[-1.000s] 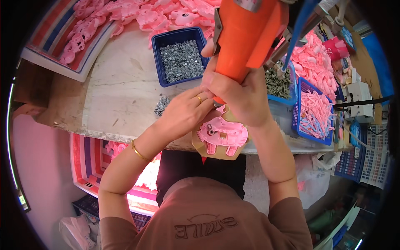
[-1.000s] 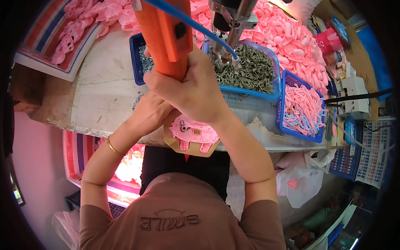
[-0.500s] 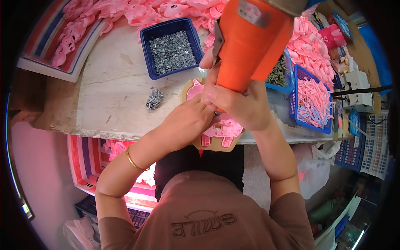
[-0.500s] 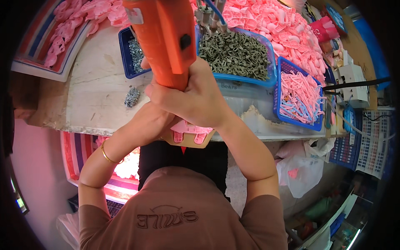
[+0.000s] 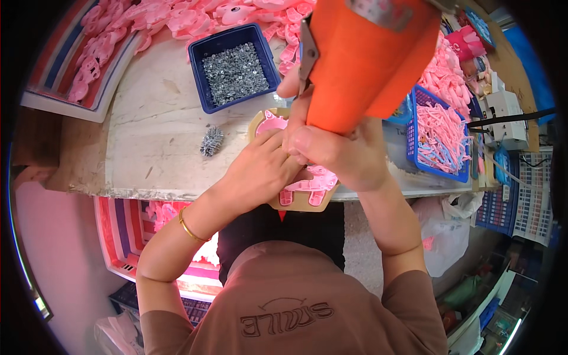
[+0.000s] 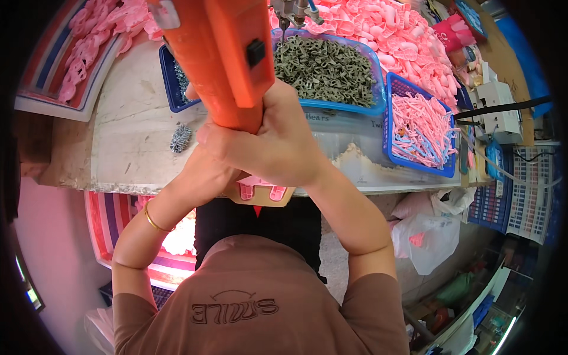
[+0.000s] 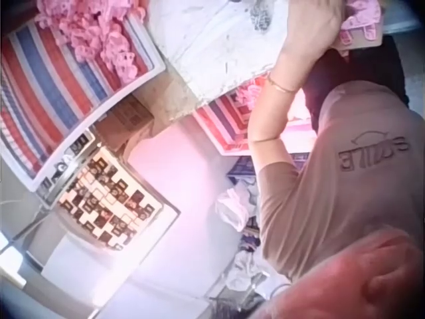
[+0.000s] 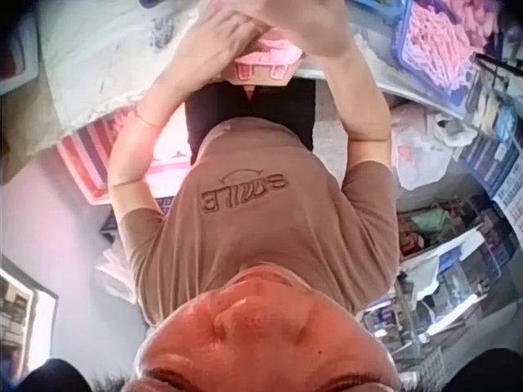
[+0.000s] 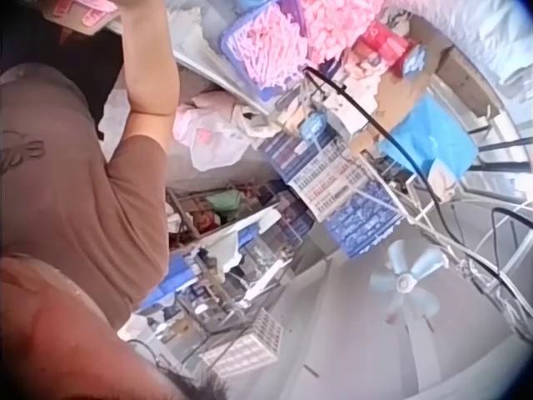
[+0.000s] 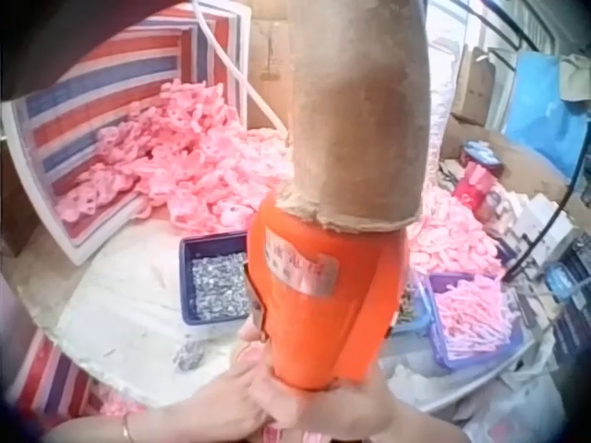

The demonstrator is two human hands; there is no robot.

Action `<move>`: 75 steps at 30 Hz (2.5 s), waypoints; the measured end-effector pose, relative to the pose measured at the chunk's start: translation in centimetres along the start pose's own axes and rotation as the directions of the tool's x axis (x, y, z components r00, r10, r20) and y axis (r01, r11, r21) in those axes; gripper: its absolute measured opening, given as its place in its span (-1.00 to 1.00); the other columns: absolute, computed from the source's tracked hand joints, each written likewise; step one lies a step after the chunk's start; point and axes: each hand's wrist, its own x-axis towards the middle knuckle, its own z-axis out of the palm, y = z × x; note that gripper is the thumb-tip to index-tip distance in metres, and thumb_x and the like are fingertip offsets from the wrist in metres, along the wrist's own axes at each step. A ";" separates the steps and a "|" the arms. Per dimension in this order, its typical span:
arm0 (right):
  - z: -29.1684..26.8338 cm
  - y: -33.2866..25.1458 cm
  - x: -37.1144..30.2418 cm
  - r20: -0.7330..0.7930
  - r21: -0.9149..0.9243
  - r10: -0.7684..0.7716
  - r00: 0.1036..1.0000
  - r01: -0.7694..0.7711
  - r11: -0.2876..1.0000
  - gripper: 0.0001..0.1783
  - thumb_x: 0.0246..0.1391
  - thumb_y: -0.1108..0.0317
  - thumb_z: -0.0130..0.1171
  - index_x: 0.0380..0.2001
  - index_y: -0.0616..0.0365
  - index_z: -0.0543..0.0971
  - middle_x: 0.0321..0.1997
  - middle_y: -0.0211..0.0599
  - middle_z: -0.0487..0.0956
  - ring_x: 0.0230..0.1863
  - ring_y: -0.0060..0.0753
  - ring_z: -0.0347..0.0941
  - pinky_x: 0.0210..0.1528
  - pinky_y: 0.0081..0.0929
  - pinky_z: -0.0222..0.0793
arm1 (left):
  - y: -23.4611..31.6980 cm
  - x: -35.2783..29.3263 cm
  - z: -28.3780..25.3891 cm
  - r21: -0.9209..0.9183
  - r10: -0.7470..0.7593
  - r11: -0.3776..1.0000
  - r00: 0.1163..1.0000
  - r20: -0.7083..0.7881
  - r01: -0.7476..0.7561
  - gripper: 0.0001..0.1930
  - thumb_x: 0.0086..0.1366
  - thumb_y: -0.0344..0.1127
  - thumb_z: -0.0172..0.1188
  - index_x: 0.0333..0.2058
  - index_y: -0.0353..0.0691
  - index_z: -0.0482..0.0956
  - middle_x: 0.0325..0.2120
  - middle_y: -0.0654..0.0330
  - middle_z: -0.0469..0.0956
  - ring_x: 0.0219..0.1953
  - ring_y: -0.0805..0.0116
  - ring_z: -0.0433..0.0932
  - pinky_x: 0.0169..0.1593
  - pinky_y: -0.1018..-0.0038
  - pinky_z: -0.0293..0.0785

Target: Assembling pink plastic toy components by hand and using a pneumatic assembly tool.

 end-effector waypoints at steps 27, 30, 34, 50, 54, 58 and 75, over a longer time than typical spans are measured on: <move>-0.4 -0.3 -1.1 0.009 0.064 0.111 0.994 -0.111 0.992 -0.51 -0.15 0.49 0.12 -0.07 0.43 0.35 -0.57 -0.36 0.50 -0.55 -0.59 0.42 -0.50 -0.62 0.32 | 0.9 -0.6 1.6 -0.196 -0.034 0.980 0.999 -0.021 0.030 -0.64 0.18 -0.20 0.21 -0.11 -0.27 0.48 -0.19 0.10 0.49 -0.06 0.09 0.47 0.04 0.25 0.41; -1.1 0.4 -2.0 -0.074 -0.051 0.069 0.995 -0.073 0.996 -0.51 -0.14 0.48 0.12 -0.07 0.41 0.34 -0.59 -0.35 0.48 -0.59 -0.58 0.39 -0.52 -0.61 0.32 | 1.0 0.1 0.9 0.043 -0.037 0.998 0.999 -0.021 0.038 -0.57 0.15 -0.09 0.24 -0.10 -0.25 0.49 -0.22 0.14 0.48 -0.09 0.15 0.45 0.08 0.26 0.37; -3.4 1.4 -3.1 -0.163 -0.122 0.018 0.986 -0.038 0.992 -0.52 -0.12 0.46 0.13 -0.07 0.38 0.35 -0.59 -0.33 0.46 -0.63 -0.57 0.35 -0.52 -0.58 0.33 | 1.5 0.2 0.7 -0.024 -0.138 0.990 0.988 0.069 0.140 -0.52 0.09 -0.02 0.27 -0.11 -0.23 0.50 -0.25 0.17 0.47 -0.11 0.21 0.44 0.10 0.29 0.35; -3.4 3.8 -4.2 -0.159 -0.056 0.016 0.987 -0.025 0.998 -0.56 -0.03 0.43 0.13 -0.05 0.33 0.34 -0.55 -0.34 0.46 -0.61 -0.58 0.37 -0.40 -0.50 0.43 | 1.7 -0.3 2.0 0.073 -0.130 0.989 0.990 0.049 0.126 -0.61 0.02 -0.12 0.32 -0.21 -0.19 0.56 -0.24 0.24 0.41 -0.09 0.27 0.40 0.11 0.35 0.33; -2.7 4.3 -4.8 -0.233 -0.132 -0.060 0.971 0.029 0.991 -0.60 -0.04 0.52 0.11 -0.07 0.31 0.34 -0.53 -0.33 0.47 -0.57 -0.59 0.41 -0.42 -0.56 0.42 | 1.8 -0.4 2.1 0.082 -0.127 0.989 0.992 0.028 0.124 -0.64 0.03 -0.11 0.32 -0.26 -0.21 0.57 -0.25 0.23 0.41 -0.09 0.26 0.39 0.11 0.35 0.33; -2.7 5.4 -5.0 -0.236 -0.314 -0.176 0.956 0.097 0.945 -0.59 -0.06 0.59 0.11 -0.08 0.31 0.34 -0.50 -0.35 0.48 -0.51 -0.61 0.44 -0.43 -0.62 0.40 | 1.9 -0.3 2.2 0.064 -0.132 0.989 0.991 0.003 0.132 -0.66 0.04 -0.11 0.31 -0.29 -0.22 0.58 -0.24 0.23 0.42 -0.09 0.26 0.39 0.11 0.34 0.33; -1.1 -5.4 1.0 0.104 -0.617 -0.447 0.889 0.410 0.672 -0.59 0.30 0.24 0.03 0.03 0.38 0.45 -0.12 -0.13 0.58 -0.12 -0.41 0.52 -0.05 -0.50 0.42 | 3.9 -4.1 1.0 -0.088 -0.302 0.950 0.953 -0.034 0.298 -0.54 0.03 -0.18 0.38 -0.06 -0.06 0.52 0.19 0.07 0.31 0.21 0.02 0.28 0.25 0.09 0.26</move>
